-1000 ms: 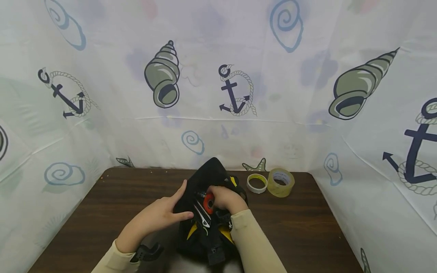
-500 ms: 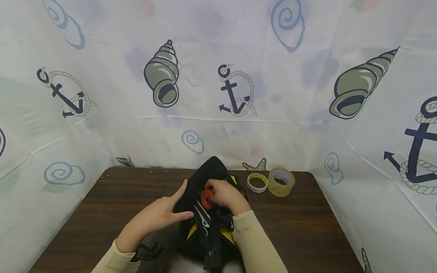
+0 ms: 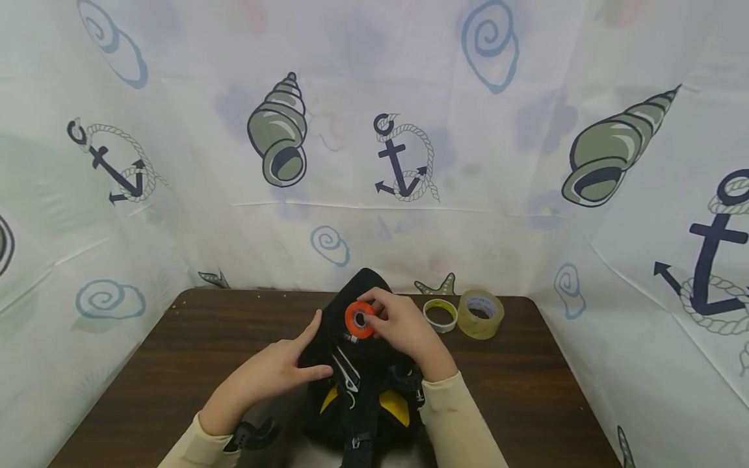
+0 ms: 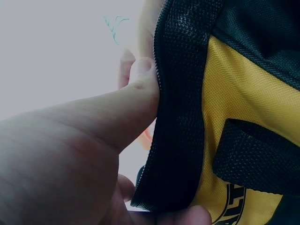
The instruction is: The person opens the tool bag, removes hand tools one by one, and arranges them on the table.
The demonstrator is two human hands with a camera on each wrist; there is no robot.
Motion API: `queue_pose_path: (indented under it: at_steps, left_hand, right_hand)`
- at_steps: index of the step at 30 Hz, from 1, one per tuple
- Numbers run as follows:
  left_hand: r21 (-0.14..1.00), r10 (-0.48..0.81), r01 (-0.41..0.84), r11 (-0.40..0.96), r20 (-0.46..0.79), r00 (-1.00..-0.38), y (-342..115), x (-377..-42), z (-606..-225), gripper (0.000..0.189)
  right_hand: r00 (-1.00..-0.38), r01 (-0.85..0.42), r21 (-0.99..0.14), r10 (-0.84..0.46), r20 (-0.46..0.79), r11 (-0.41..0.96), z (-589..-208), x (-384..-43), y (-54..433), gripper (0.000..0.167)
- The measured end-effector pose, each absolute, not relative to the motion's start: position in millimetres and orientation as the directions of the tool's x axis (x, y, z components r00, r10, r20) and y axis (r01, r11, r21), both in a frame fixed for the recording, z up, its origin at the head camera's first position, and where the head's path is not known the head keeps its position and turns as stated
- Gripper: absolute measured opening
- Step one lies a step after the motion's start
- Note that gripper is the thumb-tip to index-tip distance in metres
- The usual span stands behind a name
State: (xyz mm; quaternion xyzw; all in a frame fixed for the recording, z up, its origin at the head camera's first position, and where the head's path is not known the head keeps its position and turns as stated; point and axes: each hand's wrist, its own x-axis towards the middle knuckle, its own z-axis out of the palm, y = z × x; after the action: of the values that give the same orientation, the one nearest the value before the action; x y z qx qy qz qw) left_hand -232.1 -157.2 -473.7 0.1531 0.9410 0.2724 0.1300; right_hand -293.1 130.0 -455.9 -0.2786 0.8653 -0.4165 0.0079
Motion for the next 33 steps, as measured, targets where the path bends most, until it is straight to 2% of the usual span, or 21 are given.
queue_pose_path:
  at_steps: [7,12,16,23,33]
  left_hand:
    - [0.538,0.34,0.219,0.814,-0.136,-0.93,-157,-233,-474,0.108]
    - [0.535,0.329,0.203,0.82,-0.151,-0.932,-157,-234,-477,0.099]
    - [0.54,0.317,0.19,0.82,-0.154,-0.936,-159,-233,-480,0.1]
    - [0.564,0.323,0.181,0.805,-0.162,-0.932,-161,-232,-484,0.106]
    - [0.574,0.321,0.174,0.8,-0.165,-0.933,-154,-235,-485,0.106]
  right_hand:
    - [-0.822,-0.55,-0.668,-0.468,0.325,0.502,-437,-274,161,0.045]
    - [-0.804,-0.585,-0.648,-0.452,0.385,0.488,-442,-264,193,0.049]
    - [-0.827,-0.559,-0.64,-0.407,0.387,0.527,-444,-264,216,0.047]
    - [-0.87,-0.468,-0.578,-0.234,0.433,0.669,-434,-256,238,0.042]
    - [-0.862,-0.446,-0.623,-0.121,0.492,0.643,-431,-260,265,0.032]
